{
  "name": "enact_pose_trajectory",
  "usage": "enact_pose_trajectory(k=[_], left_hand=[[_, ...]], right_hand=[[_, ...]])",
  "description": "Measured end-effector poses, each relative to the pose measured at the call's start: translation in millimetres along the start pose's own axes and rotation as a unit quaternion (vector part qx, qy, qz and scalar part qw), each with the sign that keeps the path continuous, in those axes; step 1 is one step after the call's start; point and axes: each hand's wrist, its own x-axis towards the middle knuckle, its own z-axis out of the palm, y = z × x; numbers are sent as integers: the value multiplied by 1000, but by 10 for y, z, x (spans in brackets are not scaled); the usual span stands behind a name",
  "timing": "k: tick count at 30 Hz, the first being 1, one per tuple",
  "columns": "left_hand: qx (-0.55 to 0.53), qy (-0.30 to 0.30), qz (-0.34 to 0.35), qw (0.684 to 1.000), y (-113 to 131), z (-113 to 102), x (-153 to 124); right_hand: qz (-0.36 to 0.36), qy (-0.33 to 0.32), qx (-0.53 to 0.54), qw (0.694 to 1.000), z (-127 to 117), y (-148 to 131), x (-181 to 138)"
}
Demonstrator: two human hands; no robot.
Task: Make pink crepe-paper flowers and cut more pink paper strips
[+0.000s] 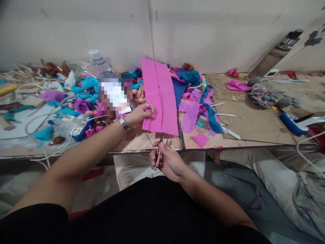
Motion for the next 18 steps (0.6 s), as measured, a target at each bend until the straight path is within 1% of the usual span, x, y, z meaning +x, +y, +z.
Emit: enact_pose_trajectory(k=[4, 8, 12, 18], left_hand=[[-3, 0, -3, 1000, 2, 10, -5], [-2, -5, 0, 1000, 4, 11, -4], [15, -11, 3, 1000, -18, -9, 3], [2, -25, -3, 1000, -21, 0, -16]], right_hand=[[-13, 4, -35, 999, -15, -32, 10], [-5, 12, -48, 999, -12, -80, 39], [2, 12, -39, 999, 5, -123, 54], [13, 6, -15, 1000, 24, -162, 46]])
